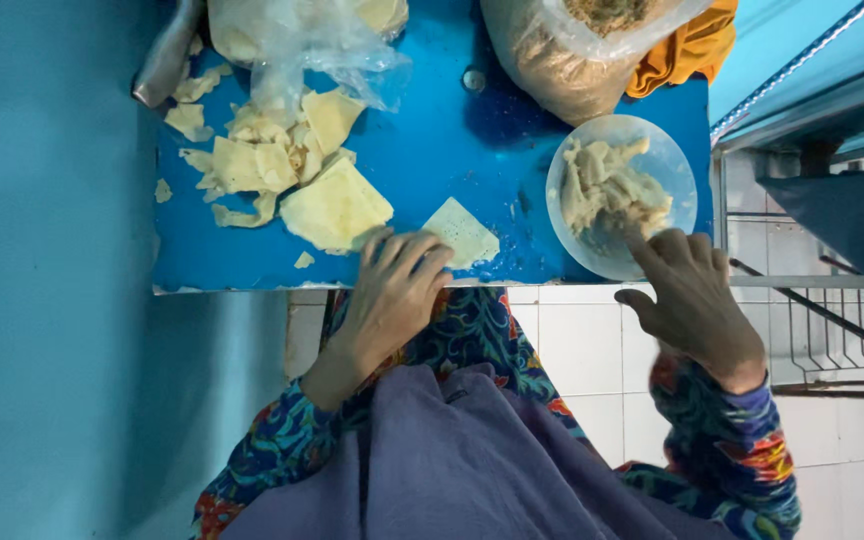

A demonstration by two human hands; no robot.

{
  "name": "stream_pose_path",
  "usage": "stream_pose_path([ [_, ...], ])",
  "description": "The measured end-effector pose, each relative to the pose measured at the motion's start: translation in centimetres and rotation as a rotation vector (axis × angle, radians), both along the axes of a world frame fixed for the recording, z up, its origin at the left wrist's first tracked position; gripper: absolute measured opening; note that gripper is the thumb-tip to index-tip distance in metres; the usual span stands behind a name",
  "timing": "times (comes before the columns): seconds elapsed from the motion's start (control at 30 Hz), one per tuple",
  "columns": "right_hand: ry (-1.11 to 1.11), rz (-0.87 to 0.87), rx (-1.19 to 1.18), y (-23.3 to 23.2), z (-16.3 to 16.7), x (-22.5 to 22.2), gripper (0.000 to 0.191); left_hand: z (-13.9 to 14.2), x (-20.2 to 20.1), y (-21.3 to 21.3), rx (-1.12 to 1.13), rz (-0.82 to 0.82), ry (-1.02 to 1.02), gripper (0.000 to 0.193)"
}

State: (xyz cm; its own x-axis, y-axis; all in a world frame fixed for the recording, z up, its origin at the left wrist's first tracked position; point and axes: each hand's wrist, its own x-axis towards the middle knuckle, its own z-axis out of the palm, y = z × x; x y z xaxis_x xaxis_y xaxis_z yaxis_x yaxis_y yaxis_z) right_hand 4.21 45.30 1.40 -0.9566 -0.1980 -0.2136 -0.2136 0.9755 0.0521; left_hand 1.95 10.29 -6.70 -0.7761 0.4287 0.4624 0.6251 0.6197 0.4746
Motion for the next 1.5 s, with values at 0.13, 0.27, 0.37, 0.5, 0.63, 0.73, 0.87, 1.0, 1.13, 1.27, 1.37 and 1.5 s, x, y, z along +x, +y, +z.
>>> stream_pose_path([
  [0.13, -0.034, 0.071, 0.057, -0.4, 0.3, -1.3, 0.09, 0.0, 0.0, -0.5, 0.005, -0.018, -0.001, 0.022],
  [0.27, -0.034, 0.07, 0.126, -0.6, -0.2, -1.9, 0.076, -0.4, 0.0, -0.7, 0.019, -0.02, 0.001, 0.022],
  [0.37, -0.019, 0.085, 0.074, -0.4, -0.5, -1.8, 0.068, -1.1, 0.0, -0.7, 0.0, -0.031, 0.041, 0.026],
  [0.5, 0.044, 0.094, -0.107, -1.5, 0.5, -1.6, 0.065, -1.9, -0.2, -0.8, -0.036, -0.067, 0.02, 0.031],
  [0.63, 0.143, 0.239, -0.417, -6.3, 0.5, -2.1, 0.049, -2.1, 0.1, -0.9, -0.068, -0.069, -0.008, 0.033],
  [0.73, 0.196, 0.29, -0.407, -11.0, -1.6, -3.2, 0.068, -1.9, 0.2, -0.9, -0.059, -0.075, -0.011, 0.034],
  [0.87, 0.327, 0.375, -0.3, -14.1, -3.9, -4.7, 0.063, -1.8, 0.2, -0.9, -0.02, -0.068, -0.03, 0.032],
  [1.0, 0.49, 0.461, 0.023, -14.6, -3.9, -5.5, 0.056, -2.1, 0.1, -0.9, -0.017, -0.053, -0.024, 0.03],
  [1.13, 0.501, 0.511, 0.125, -14.0, -2.6, -6.1, 0.052, -2.4, 0.1, -1.1, -0.023, -0.07, -0.014, 0.033],
  [1.27, 0.526, 0.561, 0.054, -13.4, -2.3, -5.6, 0.057, -2.6, 0.1, -1.0, -0.009, -0.077, -0.033, 0.033],
  [1.37, 0.54, 0.578, 0.081, -13.5, -3.1, -5.4, 0.06, -2.5, 0.1, -0.8, -0.018, -0.067, -0.023, 0.031],
  [1.5, 0.469, 0.586, -0.004, -14.3, -3.8, -6.1, 0.058, -2.1, 0.2, -0.9, -0.02, -0.064, -0.001, 0.03],
])
